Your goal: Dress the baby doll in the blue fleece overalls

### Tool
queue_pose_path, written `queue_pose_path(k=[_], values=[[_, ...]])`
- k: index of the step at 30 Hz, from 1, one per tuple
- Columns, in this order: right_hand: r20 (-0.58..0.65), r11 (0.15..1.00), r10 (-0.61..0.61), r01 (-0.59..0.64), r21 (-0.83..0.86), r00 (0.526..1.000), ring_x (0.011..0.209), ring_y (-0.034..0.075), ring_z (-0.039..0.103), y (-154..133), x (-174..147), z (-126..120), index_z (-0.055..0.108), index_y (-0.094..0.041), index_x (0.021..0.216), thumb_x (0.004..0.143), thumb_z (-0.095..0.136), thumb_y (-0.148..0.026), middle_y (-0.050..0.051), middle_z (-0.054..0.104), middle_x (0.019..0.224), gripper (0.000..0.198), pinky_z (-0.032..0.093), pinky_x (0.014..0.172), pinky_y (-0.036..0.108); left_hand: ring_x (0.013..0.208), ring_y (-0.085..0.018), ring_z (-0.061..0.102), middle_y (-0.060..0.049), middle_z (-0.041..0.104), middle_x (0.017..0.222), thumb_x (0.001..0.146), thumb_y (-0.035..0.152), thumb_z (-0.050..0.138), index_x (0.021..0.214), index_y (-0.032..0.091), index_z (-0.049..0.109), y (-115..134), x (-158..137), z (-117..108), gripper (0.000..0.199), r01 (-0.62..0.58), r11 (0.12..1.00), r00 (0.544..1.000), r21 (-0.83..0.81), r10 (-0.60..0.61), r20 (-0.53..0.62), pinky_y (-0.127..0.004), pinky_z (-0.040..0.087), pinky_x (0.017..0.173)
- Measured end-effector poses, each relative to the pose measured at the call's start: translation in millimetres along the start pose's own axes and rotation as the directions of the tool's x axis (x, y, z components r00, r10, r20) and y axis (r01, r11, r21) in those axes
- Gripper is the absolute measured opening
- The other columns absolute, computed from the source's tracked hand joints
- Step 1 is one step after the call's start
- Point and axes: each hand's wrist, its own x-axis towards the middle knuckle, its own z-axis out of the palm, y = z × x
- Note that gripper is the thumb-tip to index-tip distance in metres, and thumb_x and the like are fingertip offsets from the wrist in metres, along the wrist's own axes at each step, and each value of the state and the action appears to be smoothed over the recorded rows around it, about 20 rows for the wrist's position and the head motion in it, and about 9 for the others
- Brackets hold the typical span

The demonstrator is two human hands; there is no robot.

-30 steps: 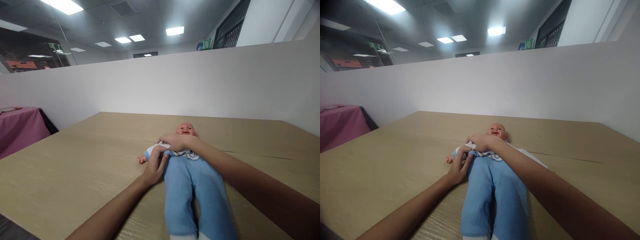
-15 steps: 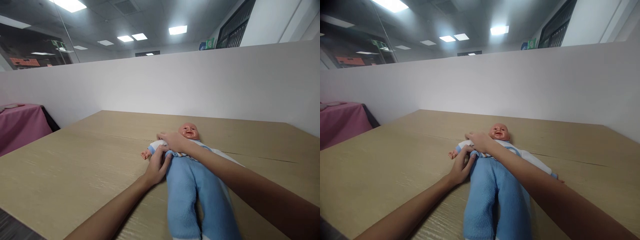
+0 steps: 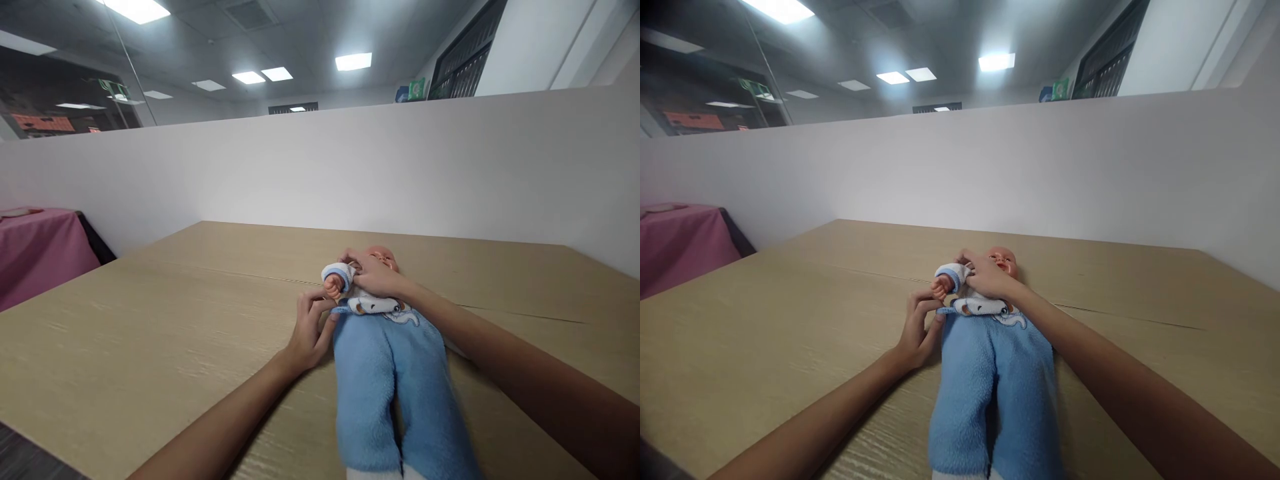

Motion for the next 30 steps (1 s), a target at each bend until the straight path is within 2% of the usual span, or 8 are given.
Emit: queue_pose_path(k=[4,8,15,19,21,25,27,30], values=[[0.019,1.000,-0.009,0.009,0.000,1.000,0.104,0.022,0.072,2.1,-3.1,0.7,0.065,-0.021,0.118,0.073,0.055,-0.003,0.006,0.076,0.115,0.050,0.056,0.093,0.034,0.133,-0.024,0.052,-0.013,0.053,0.136,0.111,0.017,0.053,0.136,0.022,0.060,3.0,3.2,-1.2,0.027,-0.029,0.999,0.997,0.039,0.032,-0.068,-0.043,0.043,0.115],[0.010,0.998,-0.023,0.024,-0.055,1.000,0.106,0.024,0.073,-4.9,-6.0,1.6,0.069,-0.021,0.114,0.073,0.055,0.003,0.006,0.078,0.114,0.049,0.055,0.094,0.035,0.137,-0.025,0.052,-0.014,0.053,0.141,0.113,0.016,0.044,0.134,0.022,0.053,2.2,3.6,1.6,0.024,-0.036,0.997,0.995,-0.063,0.030,-0.099,-0.048,0.042,0.117],[0.056,0.990,-0.064,0.071,-0.122,0.996,0.111,0.024,0.074,-22.5,-10.8,5.5,0.075,-0.022,0.112,0.081,0.062,0.003,0.007,0.081,0.118,0.042,0.056,0.099,0.036,0.111,-0.021,0.057,-0.008,0.059,0.118,0.117,0.025,0.039,0.126,0.025,0.053,2.8,1.8,8.8,0.016,0.169,0.960,0.972,-0.222,-0.200,-0.125,-0.040,0.046,0.101],[-0.010,0.992,0.023,-0.024,-0.128,1.000,0.109,0.024,0.074,-35.6,-24.3,5.7,0.072,-0.020,0.119,0.096,0.065,-0.013,0.011,0.079,0.124,0.025,0.056,0.098,0.037,0.110,-0.023,0.058,-0.008,0.061,0.115,0.115,0.041,0.049,0.118,0.024,0.060,5.3,6.6,10.0,0.020,0.415,0.871,0.884,-0.263,-0.454,-0.109,-0.040,0.045,0.102],[-0.054,0.984,0.119,-0.125,-0.126,0.991,0.098,0.023,0.073,-38.7,-36.4,4.0,0.069,-0.020,0.118,0.104,0.065,-0.031,0.010,0.079,0.114,0.018,0.056,0.089,0.036,0.109,-0.023,0.058,-0.008,0.061,0.114,0.113,0.048,0.053,0.115,0.025,0.062,5.2,9.1,11.1,0.025,0.500,0.803,0.831,-0.324,-0.551,-0.081,-0.040,0.046,0.102],[0.011,0.963,0.219,-0.214,-0.161,0.976,0.076,0.022,0.062,-35.4,-63.2,-1.0,0.067,-0.024,0.088,0.111,0.051,-0.062,0.002,0.070,0.081,0.047,0.044,0.070,0.035,0.109,-0.022,0.060,-0.007,0.065,0.113,0.108,0.061,0.058,0.113,0.025,0.064,1.2,10.5,15.3,0.036,0.633,0.655,0.709,-0.412,-0.704,-0.029,-0.038,0.048,0.103],[0.050,0.973,0.196,-0.188,-0.133,0.979,0.077,0.022,0.060,-31.7,-73.7,-1.9,0.069,-0.024,0.086,0.109,0.054,-0.065,0.002,0.071,0.082,0.050,0.042,0.071,0.035,0.108,-0.022,0.062,-0.006,0.067,0.110,0.107,0.064,0.058,0.112,0.025,0.063,-1.7,10.0,17.0,0.039,0.668,0.596,0.668,-0.446,-0.744,0.007,-0.037,0.048,0.102],[0.027,0.982,0.186,-0.186,0.021,0.982,0.095,0.027,0.066,-24.2,-83.2,-0.1,0.077,-0.024,0.101,0.103,0.068,-0.062,0.003,0.078,0.102,0.039,0.047,0.085,0.037,0.103,-0.020,0.061,-0.004,0.067,0.105,0.107,0.064,0.059,0.110,0.024,0.061,-6.8,9.0,18.5,0.040,0.671,0.556,0.656,-0.490,-0.753,0.044,-0.034,0.047,0.101]])
